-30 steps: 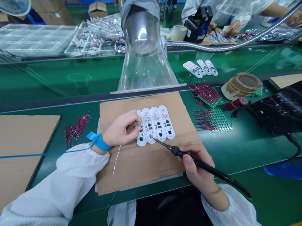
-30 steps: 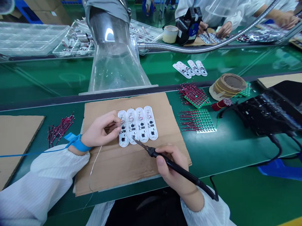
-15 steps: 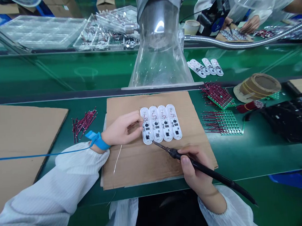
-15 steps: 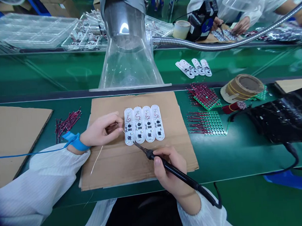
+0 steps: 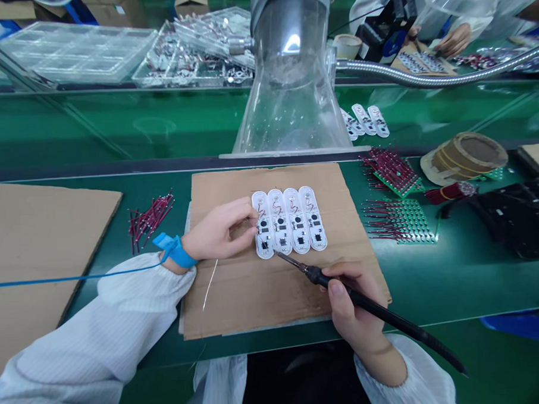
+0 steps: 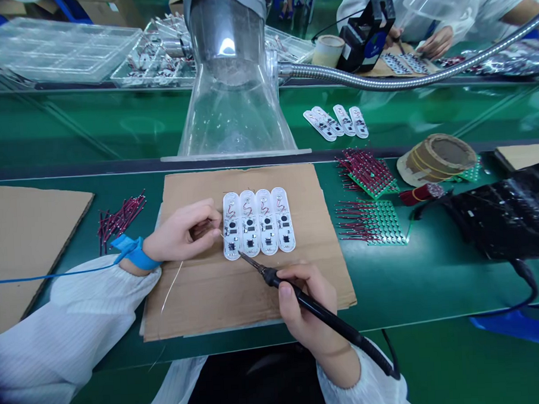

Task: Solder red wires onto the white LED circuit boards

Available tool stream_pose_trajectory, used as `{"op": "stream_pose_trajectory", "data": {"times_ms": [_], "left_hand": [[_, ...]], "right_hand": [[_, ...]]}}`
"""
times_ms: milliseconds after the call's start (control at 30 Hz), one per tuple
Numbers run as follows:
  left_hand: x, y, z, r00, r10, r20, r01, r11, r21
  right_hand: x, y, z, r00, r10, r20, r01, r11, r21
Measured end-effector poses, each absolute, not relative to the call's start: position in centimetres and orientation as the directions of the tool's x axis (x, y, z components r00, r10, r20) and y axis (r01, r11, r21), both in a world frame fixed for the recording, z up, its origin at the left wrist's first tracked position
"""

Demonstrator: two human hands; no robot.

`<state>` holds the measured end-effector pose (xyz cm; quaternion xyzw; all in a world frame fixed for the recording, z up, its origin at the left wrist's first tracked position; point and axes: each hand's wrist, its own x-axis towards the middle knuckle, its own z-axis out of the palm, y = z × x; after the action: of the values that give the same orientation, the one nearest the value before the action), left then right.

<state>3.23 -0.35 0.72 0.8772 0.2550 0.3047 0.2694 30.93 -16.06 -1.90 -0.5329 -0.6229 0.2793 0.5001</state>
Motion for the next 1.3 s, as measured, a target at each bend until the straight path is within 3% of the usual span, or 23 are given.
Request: {"op": "stream_pose_trajectory", "data": {"times_ms": [300,933,1300], "left_hand": [[3.20,-0.36,0.65,0.702,0.598,0.387,0.273,-0.728,0.629],[3.31,-0.32,0.55,0.709,0.557,0.432,0.219,-0.757,0.616],[3.20,-0.38,0.37,0.728,0.570,0.382,0.247,-0.737,0.629]], "right_hand": [[30.73,-15.76,-1.47,0.023,0.939,0.344,0.473,0.292,-0.831],[30.56,-15.59,-1.49,0.014,0.945,0.327,0.454,0.285,-0.844],[30.70,-15.73,-1.81,0.006,0.946,0.325,0.466,0.286,-0.838]]}}
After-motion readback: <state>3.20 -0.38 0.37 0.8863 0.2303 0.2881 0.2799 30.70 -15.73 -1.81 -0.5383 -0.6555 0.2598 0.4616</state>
